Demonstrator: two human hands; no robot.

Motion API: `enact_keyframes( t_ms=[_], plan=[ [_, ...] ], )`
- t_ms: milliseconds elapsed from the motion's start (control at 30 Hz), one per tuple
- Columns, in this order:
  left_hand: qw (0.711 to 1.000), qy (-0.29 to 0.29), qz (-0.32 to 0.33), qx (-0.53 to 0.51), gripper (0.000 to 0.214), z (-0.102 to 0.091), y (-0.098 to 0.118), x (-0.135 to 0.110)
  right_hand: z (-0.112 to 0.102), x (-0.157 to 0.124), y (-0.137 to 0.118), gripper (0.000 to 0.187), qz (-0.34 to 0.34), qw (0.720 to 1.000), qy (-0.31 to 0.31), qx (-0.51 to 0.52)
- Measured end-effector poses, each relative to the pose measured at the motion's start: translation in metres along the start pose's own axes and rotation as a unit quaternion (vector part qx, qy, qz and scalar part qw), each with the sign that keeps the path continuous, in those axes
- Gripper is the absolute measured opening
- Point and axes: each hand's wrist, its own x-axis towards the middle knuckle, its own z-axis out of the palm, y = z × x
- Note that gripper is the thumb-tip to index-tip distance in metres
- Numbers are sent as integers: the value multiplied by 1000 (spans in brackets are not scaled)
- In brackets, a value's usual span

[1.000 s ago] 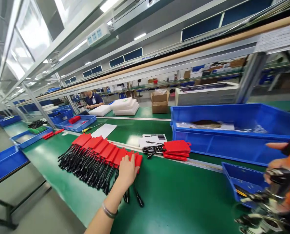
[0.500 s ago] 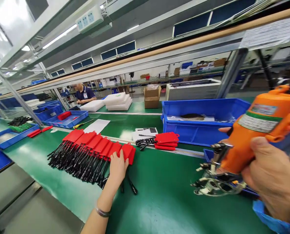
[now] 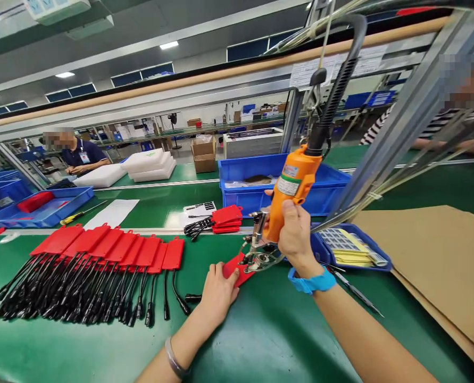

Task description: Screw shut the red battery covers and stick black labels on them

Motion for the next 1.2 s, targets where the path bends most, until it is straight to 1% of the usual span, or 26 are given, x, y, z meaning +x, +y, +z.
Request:
enact_keyframes(
  t_ms=[200,433,633,733,833,967,1033,1100,1200],
  plan=[
    [1000,-6,-14,-5,46,1,-1,-1,5,-6,14,54,-4,1000,-5,-10],
    [1000,-2,-22,6,46,2,3,-1,9,-13,10,51,-19,999,-2,-27],
    [1000,10,-11,4,36,4,2,-2,16,-29,16,52,-19,999,-17,-34],
    [1000,13,-2,6,38,1,0,-5,16,-34,13,53,-21,999,-24,-30],
    [1000,8,13,10,44,-1,-5,-8,15,-25,-4,51,-27,999,-21,-17],
    [999,-20,41,-3,46,-5,-13,-9,18,4,-34,50,-58,998,-1,-6],
    [999,-22,45,-20,46,-5,-16,-9,21,18,-42,52,-70,997,6,-8],
    [998,-16,41,-40,47,-5,-18,-8,25,26,-39,54,-60,998,1,-8],
    [997,-13,34,-67,48,-3,-19,-8,29,27,-19,57,-29,999,-17,-5]
  ],
)
